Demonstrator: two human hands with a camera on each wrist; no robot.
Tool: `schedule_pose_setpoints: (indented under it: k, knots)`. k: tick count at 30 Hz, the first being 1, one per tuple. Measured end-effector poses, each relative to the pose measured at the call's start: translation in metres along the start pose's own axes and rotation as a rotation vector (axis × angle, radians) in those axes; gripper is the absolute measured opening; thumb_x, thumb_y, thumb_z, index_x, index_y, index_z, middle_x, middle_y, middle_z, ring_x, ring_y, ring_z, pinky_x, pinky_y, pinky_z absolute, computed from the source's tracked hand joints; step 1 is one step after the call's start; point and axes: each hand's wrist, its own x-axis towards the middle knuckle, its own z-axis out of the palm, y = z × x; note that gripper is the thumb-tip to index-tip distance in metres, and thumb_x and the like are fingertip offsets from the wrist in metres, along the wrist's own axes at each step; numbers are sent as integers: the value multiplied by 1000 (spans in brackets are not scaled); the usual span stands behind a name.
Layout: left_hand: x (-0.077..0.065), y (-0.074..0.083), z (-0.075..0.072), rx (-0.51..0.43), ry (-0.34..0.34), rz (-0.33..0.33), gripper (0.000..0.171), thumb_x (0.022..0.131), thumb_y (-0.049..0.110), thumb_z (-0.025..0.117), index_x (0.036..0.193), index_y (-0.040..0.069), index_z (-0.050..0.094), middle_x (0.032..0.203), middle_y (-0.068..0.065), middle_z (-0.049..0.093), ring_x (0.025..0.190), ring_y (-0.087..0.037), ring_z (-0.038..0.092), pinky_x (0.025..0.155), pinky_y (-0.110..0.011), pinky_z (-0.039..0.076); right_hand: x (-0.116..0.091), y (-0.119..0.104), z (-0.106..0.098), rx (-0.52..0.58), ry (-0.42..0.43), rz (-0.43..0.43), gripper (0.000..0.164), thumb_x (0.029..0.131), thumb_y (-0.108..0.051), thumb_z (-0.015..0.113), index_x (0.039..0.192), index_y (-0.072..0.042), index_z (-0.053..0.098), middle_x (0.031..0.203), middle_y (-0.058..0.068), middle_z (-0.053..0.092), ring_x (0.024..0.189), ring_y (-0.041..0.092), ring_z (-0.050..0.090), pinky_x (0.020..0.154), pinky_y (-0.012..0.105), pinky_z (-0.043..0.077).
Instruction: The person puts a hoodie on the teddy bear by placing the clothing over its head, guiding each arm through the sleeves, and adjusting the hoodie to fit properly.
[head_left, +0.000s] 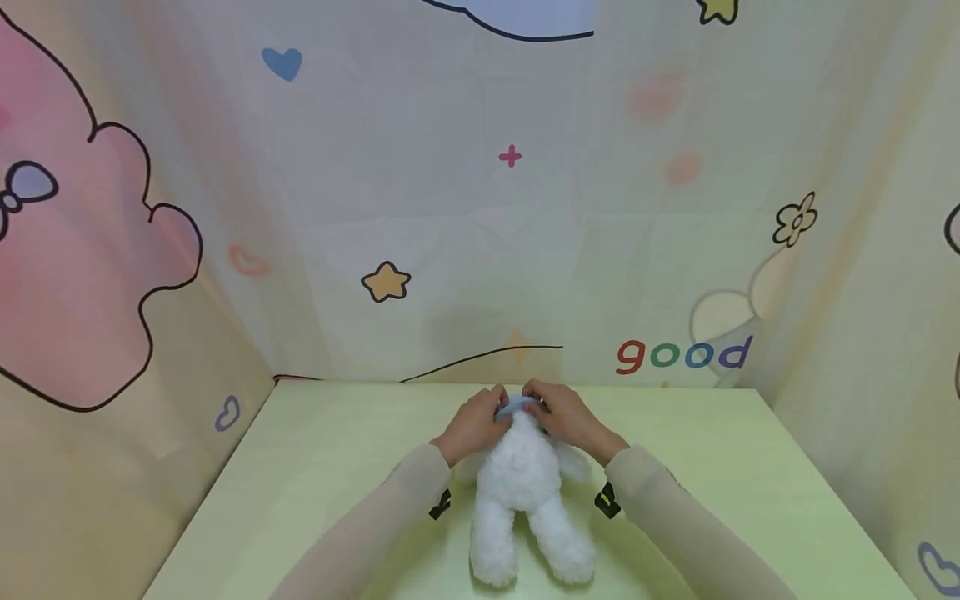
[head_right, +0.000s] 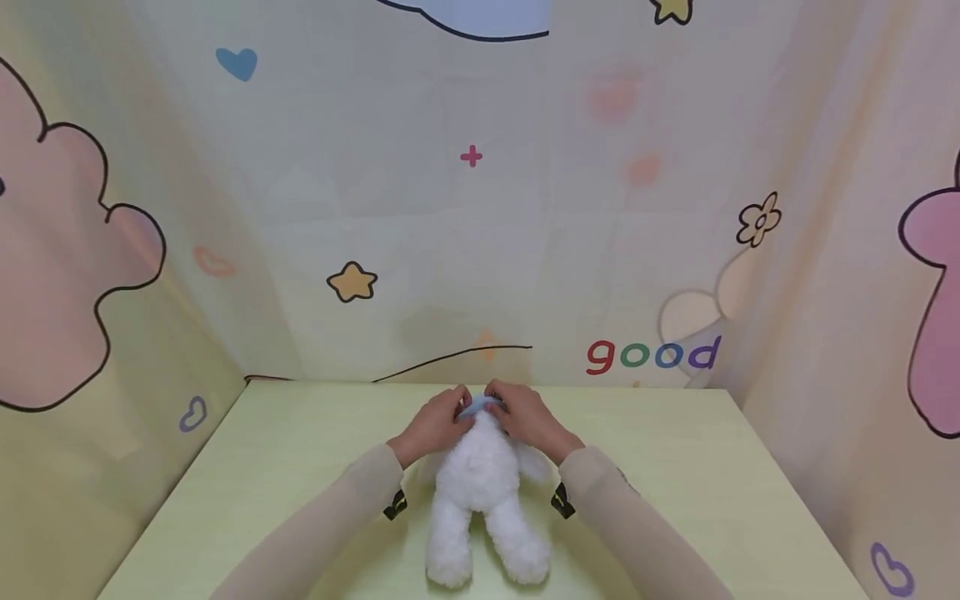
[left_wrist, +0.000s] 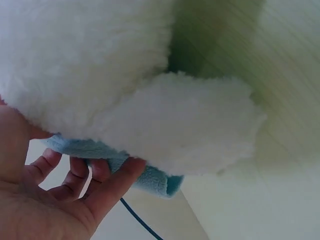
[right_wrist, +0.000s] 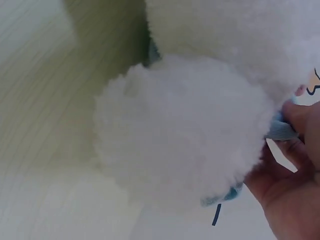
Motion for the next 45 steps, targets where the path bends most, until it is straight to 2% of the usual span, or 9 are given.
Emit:
schedule_pose_setpoints:
  k: [9,14,18,22,28,32,36,41,45]
  knots:
    - [0,0,9,131,116,38,16,96,25,62,96,14,50,74,2,50,59,-11,43,53,-24,33,-6,4,1,-4,10,1,9,97,-22,63,103,-16,62,86,-1,68,70,7,56,64,24,46]
    - [-2,3,3,217,156,94,7,97,15,59,102,14,55,86,-1,63,65,-12,54,60,-24,44,-9,3,-4,26,27,34,15,91,-10,69,104,-14,62,92,1,69,76,10,63,64,25,51]
    - [-5,4,-2,262,158,86,11,96,13,59,106,13,64,98,-2,59,75,-13,54,66,-26,48,-12,-1,-5,-87,69,15,16,88,-6,68,102,-12,64,94,0,62,76,12,60,67,27,51]
    - [-8,2,-3,272,167,80,15,95,14,60,107,14,68,99,-1,59,79,-13,56,69,-27,49,-16,-6,-5,-165,84,3,17,86,-6,69,102,-11,65,89,-1,60,72,12,52,67,28,46]
    - [-10,2,-6,224,156,52,17,95,12,59,106,13,72,101,-2,72,88,-19,64,73,-30,53,-21,-7,-6,-55,69,12,17,90,-6,66,106,-12,67,94,2,72,79,12,64,71,28,52]
    - [-11,2,-9,149,97,24,19,97,9,54,107,11,70,103,-6,72,79,-18,62,67,-28,50,-23,-8,-7,67,5,27,17,97,-8,59,113,-10,66,101,7,72,88,18,67,76,32,53]
    - [-11,-4,-9,-52,0,5,20,99,6,47,109,8,64,103,-10,69,68,-14,53,65,-27,44,-23,-8,-7,171,-68,83,18,100,-11,53,115,-9,63,104,7,69,90,17,62,79,34,50]
    - [-15,-19,-10,-231,-144,-16,26,98,16,48,121,10,59,121,-8,63,93,-16,58,81,-32,48,-24,-3,-7,232,-143,84,19,99,-16,58,117,-12,61,104,3,68,92,14,61,81,31,49]
    - [-21,-28,-20,-340,-335,-59,54,93,26,59,144,15,43,144,-5,46,121,-23,53,99,-41,45,-27,0,-8,220,-139,32,22,95,-17,63,117,-11,60,103,2,68,93,14,62,80,30,50]
